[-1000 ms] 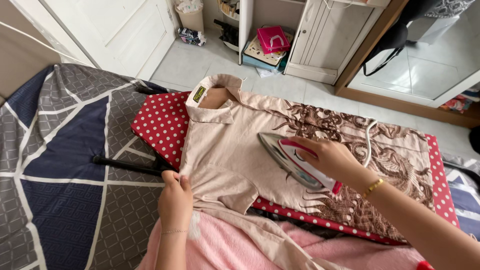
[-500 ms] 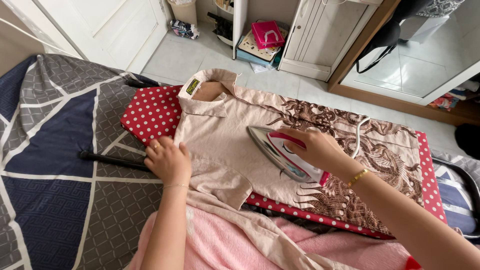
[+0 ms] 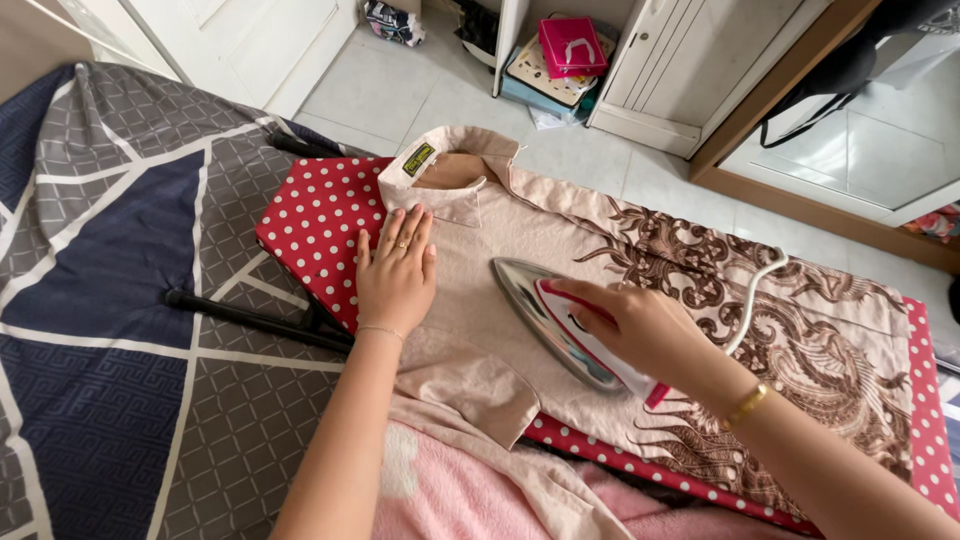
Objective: The person irons a beige shirt with a brown pattern on a red polka-dotted ironing board. They smooth the fabric, adjust the shirt, and use a pink and white iron to press the garment, focusing on the main body and collar area.
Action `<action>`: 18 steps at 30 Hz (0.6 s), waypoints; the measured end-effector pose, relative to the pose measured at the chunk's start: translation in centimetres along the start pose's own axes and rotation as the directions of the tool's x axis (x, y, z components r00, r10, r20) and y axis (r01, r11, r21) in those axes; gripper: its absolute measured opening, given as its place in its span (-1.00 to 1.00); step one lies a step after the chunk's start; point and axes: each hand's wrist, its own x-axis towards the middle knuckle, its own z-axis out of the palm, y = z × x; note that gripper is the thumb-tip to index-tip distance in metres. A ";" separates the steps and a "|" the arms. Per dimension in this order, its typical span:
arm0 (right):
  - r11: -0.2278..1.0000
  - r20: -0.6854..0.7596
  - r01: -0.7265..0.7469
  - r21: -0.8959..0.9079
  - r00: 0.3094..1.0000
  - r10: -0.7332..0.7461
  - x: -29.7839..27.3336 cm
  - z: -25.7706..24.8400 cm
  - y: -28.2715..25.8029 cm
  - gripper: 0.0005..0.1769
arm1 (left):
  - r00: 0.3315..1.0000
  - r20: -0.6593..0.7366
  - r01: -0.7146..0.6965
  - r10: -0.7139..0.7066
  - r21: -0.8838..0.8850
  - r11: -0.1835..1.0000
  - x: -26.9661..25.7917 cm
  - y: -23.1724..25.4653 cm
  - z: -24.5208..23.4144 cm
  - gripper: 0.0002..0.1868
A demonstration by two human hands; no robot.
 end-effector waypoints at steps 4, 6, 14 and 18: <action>0.991 0.020 -0.106 -0.081 0.994 0.108 1.8 -0.1 -1.1 -0.45 | 1.000 -0.004 -0.005 0.005 -0.029 1.000 -0.3 0.1 -0.5 -0.47; 0.977 0.018 -0.184 -0.105 0.982 0.187 4.0 -0.1 -1.7 -0.48 | 1.000 -0.007 -0.002 0.002 -0.051 0.999 -0.3 0.0 -0.8 -0.47; 1.000 0.015 -0.014 0.017 1.000 0.014 1.8 1.2 -2.7 -0.54 | 0.993 -0.017 0.121 -0.121 -0.017 0.993 -0.7 -1.1 -1.4 -0.46; 0.985 -0.130 0.113 -0.131 0.983 -0.130 0.4 1.7 -3.5 -0.58 | 0.991 -0.003 0.131 -0.131 -0.043 0.990 -0.8 -1.4 -1.0 -0.47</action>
